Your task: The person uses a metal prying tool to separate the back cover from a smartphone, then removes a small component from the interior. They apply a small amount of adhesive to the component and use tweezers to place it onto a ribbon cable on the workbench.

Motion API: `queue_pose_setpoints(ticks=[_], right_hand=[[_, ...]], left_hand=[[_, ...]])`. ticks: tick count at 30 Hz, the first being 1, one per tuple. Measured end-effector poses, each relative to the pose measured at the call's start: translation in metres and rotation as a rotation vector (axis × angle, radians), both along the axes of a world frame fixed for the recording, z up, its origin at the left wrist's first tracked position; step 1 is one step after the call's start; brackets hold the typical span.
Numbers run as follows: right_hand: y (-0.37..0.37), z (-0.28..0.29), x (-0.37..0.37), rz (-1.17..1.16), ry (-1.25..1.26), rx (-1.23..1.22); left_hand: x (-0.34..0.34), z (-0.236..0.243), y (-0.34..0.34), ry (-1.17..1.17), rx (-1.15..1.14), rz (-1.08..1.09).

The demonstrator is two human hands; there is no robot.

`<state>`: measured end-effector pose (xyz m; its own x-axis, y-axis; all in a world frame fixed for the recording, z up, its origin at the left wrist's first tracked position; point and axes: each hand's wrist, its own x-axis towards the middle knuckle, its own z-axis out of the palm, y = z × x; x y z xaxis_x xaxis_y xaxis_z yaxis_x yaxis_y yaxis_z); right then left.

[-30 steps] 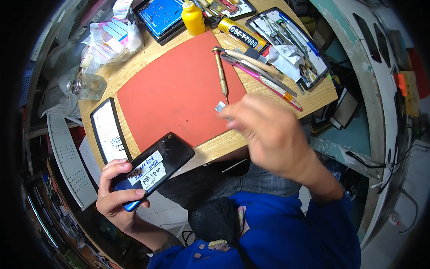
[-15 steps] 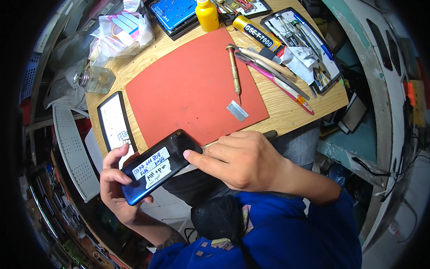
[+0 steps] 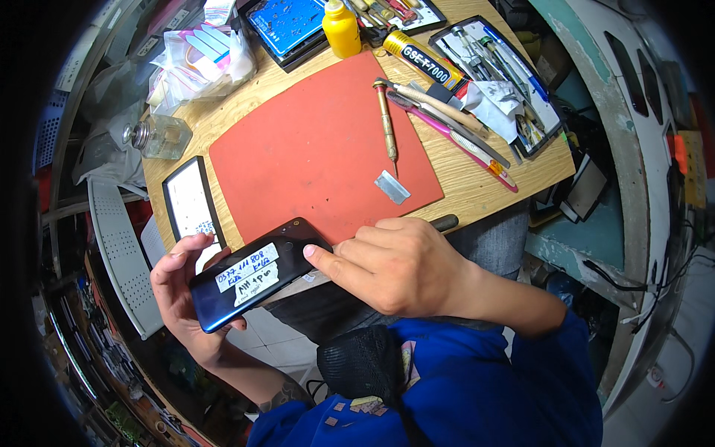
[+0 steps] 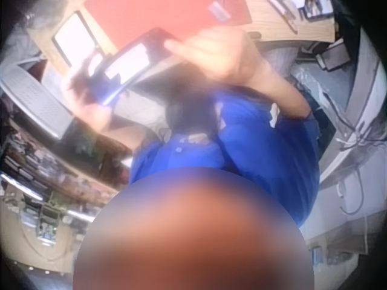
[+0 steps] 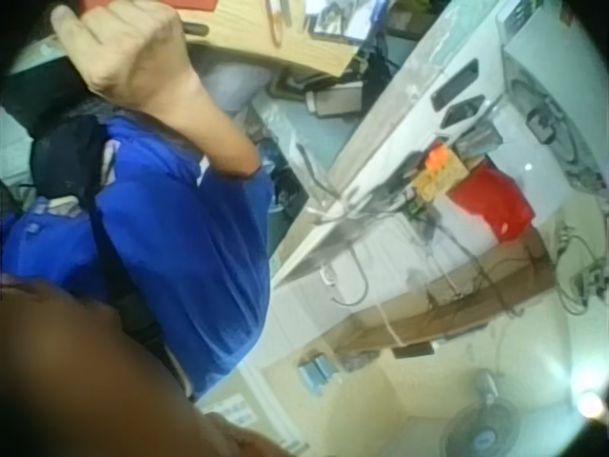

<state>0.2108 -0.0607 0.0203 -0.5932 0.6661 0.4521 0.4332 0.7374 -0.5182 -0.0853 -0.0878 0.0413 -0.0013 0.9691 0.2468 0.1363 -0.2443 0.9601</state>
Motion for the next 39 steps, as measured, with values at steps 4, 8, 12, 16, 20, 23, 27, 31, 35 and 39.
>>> queue_pose_setpoints(ticks=[4,8,12,16,20,23,27,31,35,39], right_hand=[[0.0,-0.001,-0.003,-0.054,0.012,0.055],[0.004,-0.001,-0.005,-0.114,0.02,0.074],[0.013,-0.004,-0.006,-0.141,0.062,0.071],[0.018,-0.007,-0.006,-0.154,0.146,0.053],[0.02,-0.005,-0.006,-0.156,0.13,0.026],[0.022,0.0,-0.004,-0.16,0.077,0.021],[0.024,0.009,-0.002,-0.155,0.012,0.017],[0.029,0.01,-0.004,-0.173,-0.023,0.005],[0.035,0.005,-0.011,-0.21,0.013,0.076],[0.035,0.003,-0.016,-0.235,0.017,0.092]], left_hand=[[0.003,0.002,0.005,0.007,-0.007,0.019],[0.004,0.009,0.017,0.148,0.01,0.014],[0.007,0.012,0.03,0.153,0.021,0.024],[0.009,0.01,0.042,0.124,0.041,0.007],[0.008,0.009,0.046,0.106,0.033,0.011],[0.007,0.007,0.047,0.107,0.028,0.021],[0.008,0.005,0.049,0.087,0.042,0.023],[0.013,0.006,0.052,0.115,0.063,0.057],[0.019,0.007,0.055,0.134,0.035,0.184],[0.026,0.007,0.055,0.098,0.0,0.271]])
